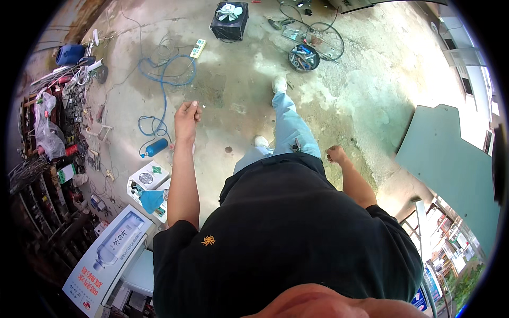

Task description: The person sorts through a container of small metal parts, then uses a power drill to remove screws from a small white fan unit. The person manipulates the fan blades and housing while working on the floor.

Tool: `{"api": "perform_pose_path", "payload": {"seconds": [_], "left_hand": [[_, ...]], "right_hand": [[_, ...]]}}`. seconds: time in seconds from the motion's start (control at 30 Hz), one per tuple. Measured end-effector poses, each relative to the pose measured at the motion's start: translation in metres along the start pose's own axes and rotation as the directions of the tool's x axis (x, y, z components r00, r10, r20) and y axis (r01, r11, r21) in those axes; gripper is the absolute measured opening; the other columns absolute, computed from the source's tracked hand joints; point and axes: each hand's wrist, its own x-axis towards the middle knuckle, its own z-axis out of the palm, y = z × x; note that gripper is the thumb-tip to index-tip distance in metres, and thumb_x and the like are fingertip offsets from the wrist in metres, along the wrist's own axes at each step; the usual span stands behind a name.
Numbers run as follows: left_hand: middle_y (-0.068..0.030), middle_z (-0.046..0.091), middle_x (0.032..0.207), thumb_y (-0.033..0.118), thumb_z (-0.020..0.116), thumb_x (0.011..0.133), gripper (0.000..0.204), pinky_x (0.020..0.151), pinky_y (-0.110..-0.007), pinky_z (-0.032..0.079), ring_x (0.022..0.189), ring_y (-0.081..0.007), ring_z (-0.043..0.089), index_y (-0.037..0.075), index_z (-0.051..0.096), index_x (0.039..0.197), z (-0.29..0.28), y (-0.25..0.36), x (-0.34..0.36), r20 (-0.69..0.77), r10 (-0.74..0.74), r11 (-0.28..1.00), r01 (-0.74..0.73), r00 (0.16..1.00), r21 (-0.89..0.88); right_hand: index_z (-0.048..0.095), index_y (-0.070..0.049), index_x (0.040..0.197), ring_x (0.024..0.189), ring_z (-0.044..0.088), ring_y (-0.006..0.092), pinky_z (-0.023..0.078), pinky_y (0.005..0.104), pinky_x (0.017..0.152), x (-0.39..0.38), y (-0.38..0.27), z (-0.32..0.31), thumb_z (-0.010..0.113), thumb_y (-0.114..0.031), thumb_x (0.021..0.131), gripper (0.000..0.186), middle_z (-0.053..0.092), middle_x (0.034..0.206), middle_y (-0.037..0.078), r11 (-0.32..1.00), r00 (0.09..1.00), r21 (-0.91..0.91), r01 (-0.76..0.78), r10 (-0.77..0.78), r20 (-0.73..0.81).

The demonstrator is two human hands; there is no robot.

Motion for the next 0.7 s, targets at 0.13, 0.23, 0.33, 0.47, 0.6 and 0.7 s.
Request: {"api": "perform_pose_path", "payload": {"seconds": [0.13, 0.23, 0.33, 0.47, 0.6, 0.7], "left_hand": [[-0.0028, 0.064, 0.084, 0.022, 0.059, 0.102, 0.019, 0.064, -0.025, 0.047, 0.071, -0.0092, 0.055, 0.004, 0.062, 0.106, 0.034, -0.014, 0.072, -0.038, -0.239, 0.971, 0.237, 0.970, -0.037], [-0.0038, 0.066, 0.087, 0.023, 0.057, 0.103, 0.019, 0.067, -0.025, 0.048, 0.073, -0.0102, 0.057, 0.005, 0.063, 0.107, 0.080, -0.018, 0.143, 0.069, -0.262, 0.943, 0.270, 0.963, -0.193], [-0.0044, 0.066, 0.089, 0.020, 0.060, 0.101, 0.017, 0.068, -0.027, 0.048, 0.074, -0.0116, 0.058, 0.005, 0.064, 0.108, 0.098, 0.031, 0.180, 0.054, -0.291, 0.944, 0.296, 0.955, -0.145], [-0.0020, 0.065, 0.086, 0.019, 0.061, 0.101, 0.015, 0.068, -0.025, 0.046, 0.074, -0.0107, 0.057, 0.005, 0.064, 0.106, 0.133, 0.076, 0.267, 0.182, -0.323, 0.928, 0.348, 0.929, -0.132], [-0.0021, 0.065, 0.085, 0.019, 0.060, 0.101, 0.015, 0.068, -0.025, 0.046, 0.073, -0.0096, 0.055, 0.005, 0.064, 0.105, 0.162, 0.102, 0.362, 0.196, -0.290, 0.943, 0.315, 0.937, -0.108], [-0.0019, 0.064, 0.086, 0.019, 0.059, 0.101, 0.016, 0.069, -0.025, 0.045, 0.074, -0.0094, 0.055, 0.005, 0.064, 0.106, 0.175, 0.100, 0.429, 0.210, -0.297, 0.934, 0.329, 0.932, -0.138]], "right_hand": [[0.065, 0.007, 0.098, 0.053, 0.061, 0.0239, 0.049, 0.0400, 0.045, 0.102, -0.074, -0.059, 0.068, -0.015, 0.091, 0.023, 0.065, 0.071, 0.015, 0.982, 0.983, -0.040, -0.183, 0.183, -0.004], [0.067, 0.004, 0.085, 0.051, 0.063, 0.0237, 0.052, 0.0398, 0.046, 0.213, -0.141, -0.170, 0.065, -0.021, 0.090, 0.025, 0.066, 0.067, 0.014, 0.736, 0.963, -0.620, 0.270, -0.210, 0.170], [0.071, 0.001, 0.088, 0.062, 0.069, 0.0205, 0.056, 0.0346, 0.063, 0.226, -0.371, -0.173, 0.064, -0.026, 0.088, 0.029, 0.070, 0.071, 0.012, 0.793, 0.800, -0.464, 0.395, -0.545, -0.250], [0.069, 0.000, 0.106, 0.072, 0.070, 0.0183, 0.055, 0.0342, 0.070, 0.203, -0.591, -0.208, 0.063, -0.026, 0.092, 0.030, 0.071, 0.087, 0.013, 0.766, 0.738, -0.255, 0.590, -0.640, -0.212], [0.068, 0.000, 0.108, 0.084, 0.071, 0.0281, 0.054, 0.0385, 0.078, 0.225, -0.691, -0.214, 0.066, -0.026, 0.090, 0.032, 0.073, 0.094, 0.016, 0.634, 0.671, -0.479, 0.607, -0.732, -0.117], [0.066, -0.003, 0.111, 0.090, 0.070, 0.0342, 0.054, 0.0416, 0.082, 0.291, -0.690, -0.201, 0.067, -0.027, 0.088, 0.033, 0.073, 0.095, 0.018, 0.657, 0.754, -0.535, 0.531, -0.654, -0.055]]}}
